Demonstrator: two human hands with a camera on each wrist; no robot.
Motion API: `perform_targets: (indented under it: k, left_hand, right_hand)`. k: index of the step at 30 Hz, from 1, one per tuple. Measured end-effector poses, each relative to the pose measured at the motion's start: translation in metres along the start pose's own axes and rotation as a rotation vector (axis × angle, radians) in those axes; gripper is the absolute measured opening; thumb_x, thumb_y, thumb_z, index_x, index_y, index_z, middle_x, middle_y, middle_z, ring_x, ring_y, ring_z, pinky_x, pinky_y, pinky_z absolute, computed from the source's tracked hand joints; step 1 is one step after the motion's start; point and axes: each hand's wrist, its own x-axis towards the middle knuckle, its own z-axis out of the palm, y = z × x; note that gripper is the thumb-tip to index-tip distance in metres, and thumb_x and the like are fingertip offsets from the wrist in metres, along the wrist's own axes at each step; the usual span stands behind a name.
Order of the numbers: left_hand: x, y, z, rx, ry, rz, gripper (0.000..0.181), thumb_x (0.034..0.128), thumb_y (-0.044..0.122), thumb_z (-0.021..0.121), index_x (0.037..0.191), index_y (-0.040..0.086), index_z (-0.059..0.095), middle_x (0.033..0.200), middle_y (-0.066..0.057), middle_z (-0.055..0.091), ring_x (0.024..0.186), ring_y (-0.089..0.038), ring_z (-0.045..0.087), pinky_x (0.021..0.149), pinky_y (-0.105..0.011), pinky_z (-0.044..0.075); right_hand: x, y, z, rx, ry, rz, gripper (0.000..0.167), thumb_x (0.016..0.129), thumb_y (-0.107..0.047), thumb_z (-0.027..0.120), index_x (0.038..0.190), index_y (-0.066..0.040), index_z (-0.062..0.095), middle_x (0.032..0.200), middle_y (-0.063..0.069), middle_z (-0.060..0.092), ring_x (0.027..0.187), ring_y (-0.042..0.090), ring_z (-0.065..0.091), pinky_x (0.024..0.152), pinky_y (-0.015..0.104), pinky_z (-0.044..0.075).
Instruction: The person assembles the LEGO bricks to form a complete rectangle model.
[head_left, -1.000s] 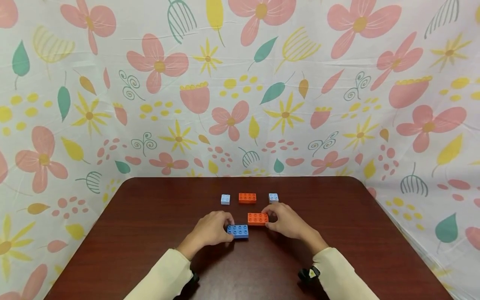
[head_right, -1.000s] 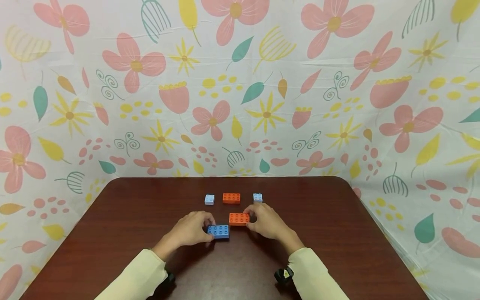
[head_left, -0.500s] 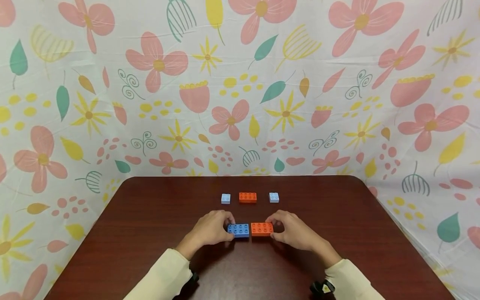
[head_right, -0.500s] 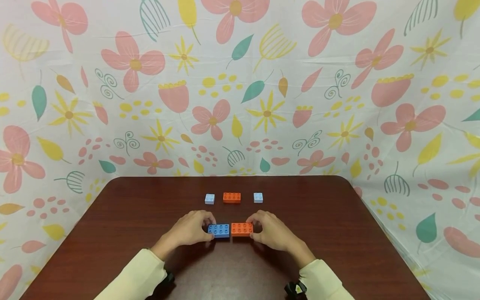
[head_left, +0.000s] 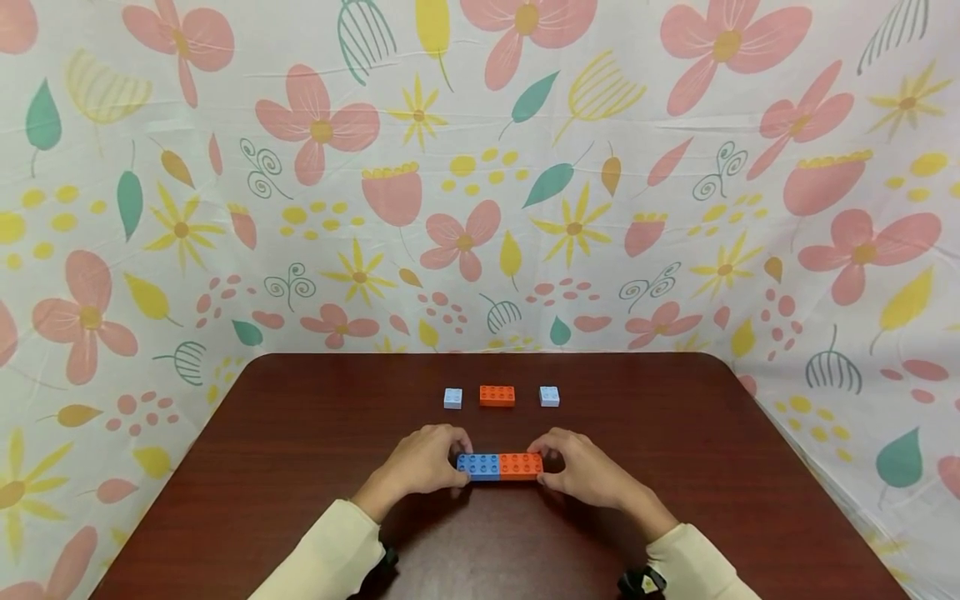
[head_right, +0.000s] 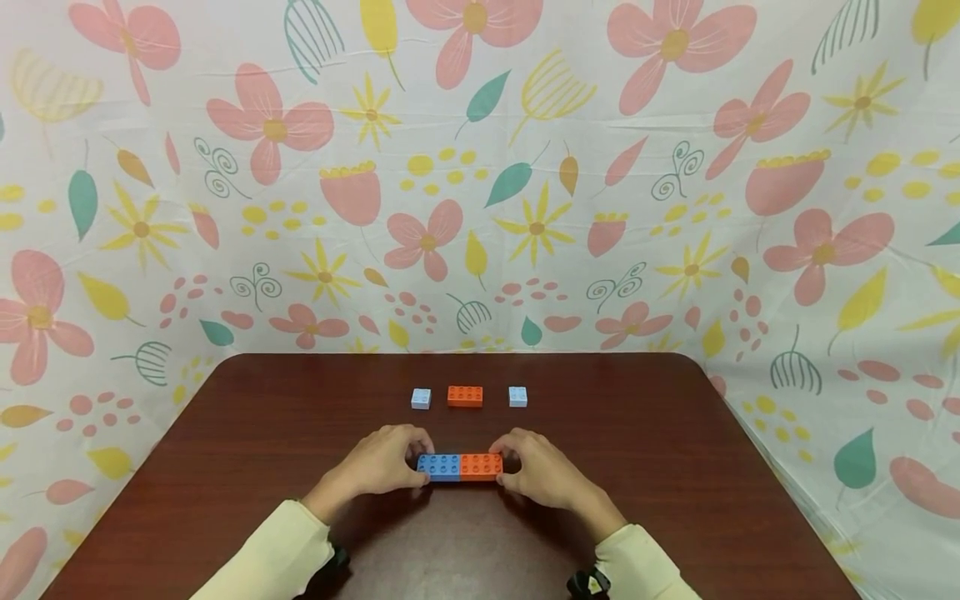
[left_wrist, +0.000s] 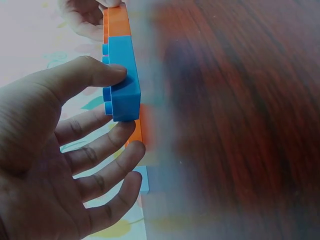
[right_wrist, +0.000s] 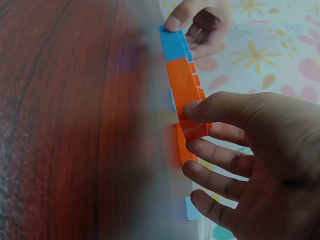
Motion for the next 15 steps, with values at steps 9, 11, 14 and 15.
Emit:
perform_targets:
  k: [9, 11, 14, 15]
  left_hand:
    - [-0.0019, 0.0008, 0.0034, 0.021, -0.001, -0.009, 0.029, 0.0763, 0.029, 0.087, 0.099, 0.023, 0.071, 0.09, 0.008, 0.067, 0.073, -0.006, 0.055, 0.066, -0.032, 0.047]
    - [-0.0019, 0.001, 0.0047, 0.031, -0.007, -0.01, 0.029, 0.0762, 0.029, 0.087, 0.099, 0.022, 0.071, 0.087, 0.008, 0.066, 0.072, -0.006, 0.054, 0.065, -0.031, 0.046]
    - [-0.0013, 0.0012, 0.007, 0.044, -0.017, -0.009, 0.029, 0.0765, 0.028, 0.087, 0.1, 0.02, 0.071, 0.084, 0.008, 0.063, 0.071, -0.007, 0.053, 0.064, -0.03, 0.045]
    - [-0.0011, 0.0013, 0.0076, 0.048, -0.018, -0.007, 0.03, 0.0766, 0.028, 0.087, 0.1, 0.02, 0.072, 0.084, 0.008, 0.063, 0.071, -0.007, 0.053, 0.064, -0.03, 0.045]
  right_hand:
    - [0.0004, 0.0013, 0.0047, 0.011, -0.02, 0.018, 0.03, 0.086, -0.012, 0.081, 0.114, -0.014, 0.072, 0.099, -0.005, 0.065, 0.09, 0.012, 0.057, 0.076, 0.025, 0.051]
    - [0.0007, 0.0024, 0.0062, 0.016, -0.033, 0.025, 0.029, 0.086, -0.012, 0.081, 0.114, -0.014, 0.072, 0.099, -0.005, 0.064, 0.091, 0.014, 0.057, 0.076, 0.025, 0.051]
    - [0.0007, 0.0043, 0.0079, 0.022, -0.048, 0.029, 0.029, 0.086, -0.013, 0.082, 0.113, -0.014, 0.072, 0.099, -0.005, 0.064, 0.092, 0.015, 0.057, 0.077, 0.025, 0.051]
    - [0.0008, 0.0049, 0.0085, 0.018, -0.05, 0.029, 0.029, 0.085, -0.014, 0.083, 0.113, -0.014, 0.072, 0.099, -0.005, 0.064, 0.092, 0.015, 0.057, 0.077, 0.025, 0.05]
